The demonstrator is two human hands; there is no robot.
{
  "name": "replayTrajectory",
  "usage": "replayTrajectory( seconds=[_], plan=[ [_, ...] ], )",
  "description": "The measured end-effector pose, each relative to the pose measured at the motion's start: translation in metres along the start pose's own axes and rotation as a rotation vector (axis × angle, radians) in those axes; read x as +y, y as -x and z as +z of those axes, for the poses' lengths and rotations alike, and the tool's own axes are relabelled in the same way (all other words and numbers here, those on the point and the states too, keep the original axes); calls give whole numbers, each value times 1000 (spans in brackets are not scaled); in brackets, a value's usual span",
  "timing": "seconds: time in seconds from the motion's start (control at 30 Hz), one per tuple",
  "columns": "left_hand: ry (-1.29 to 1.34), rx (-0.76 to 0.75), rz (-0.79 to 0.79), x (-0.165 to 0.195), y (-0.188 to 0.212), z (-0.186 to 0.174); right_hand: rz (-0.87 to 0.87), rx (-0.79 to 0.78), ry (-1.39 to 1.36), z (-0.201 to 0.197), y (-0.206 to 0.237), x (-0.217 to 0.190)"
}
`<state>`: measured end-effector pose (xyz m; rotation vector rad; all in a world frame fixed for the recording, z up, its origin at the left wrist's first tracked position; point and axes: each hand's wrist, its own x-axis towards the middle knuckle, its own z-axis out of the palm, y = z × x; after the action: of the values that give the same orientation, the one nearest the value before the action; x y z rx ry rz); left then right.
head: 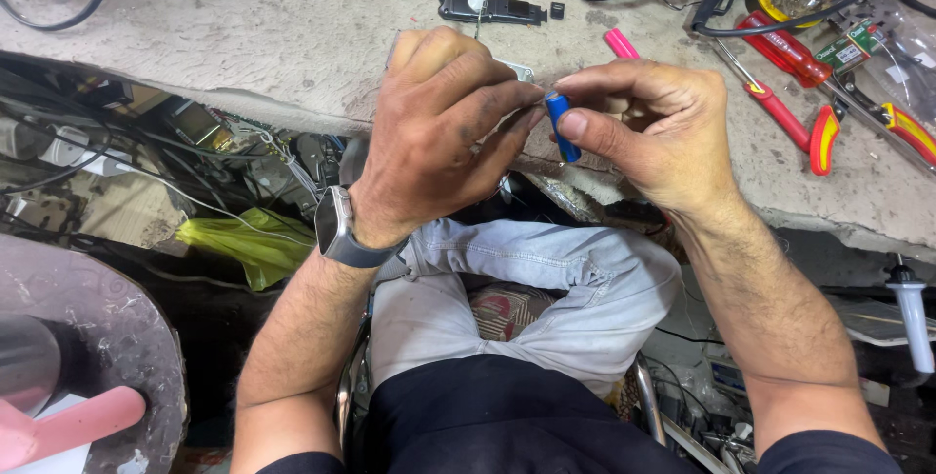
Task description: The person disassembles a small electronic device, removes the circuit board, and uses a soldering iron to work on the board and a blue cylindrical component. The person then reassembles the device.
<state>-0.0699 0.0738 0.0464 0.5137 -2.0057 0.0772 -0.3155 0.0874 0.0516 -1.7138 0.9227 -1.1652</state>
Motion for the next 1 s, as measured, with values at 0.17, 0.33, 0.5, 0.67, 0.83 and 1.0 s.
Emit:
replayTrajectory(
  seconds=[0.17,0.33,0.5,0.67,0.83,1.0],
  plan=[
    [-197,-73,152,4,-5,-1,89,0,-49,2,2,3],
    [-349,-74,204,1,8,-1,73,2,-129,1,1,10],
    [-136,50,-269,-25,16,7,-164,120,-20,7,-19,21],
    [345,-18,-524,-63,14,17,-175,109,-64,19,-48,33],
    [759,-27,-671,-84,20,18,-249,63,-51,30,-60,35],
    [628,-60,-747,-83,23,13,-384,22,78,39,-74,36]
  ],
)
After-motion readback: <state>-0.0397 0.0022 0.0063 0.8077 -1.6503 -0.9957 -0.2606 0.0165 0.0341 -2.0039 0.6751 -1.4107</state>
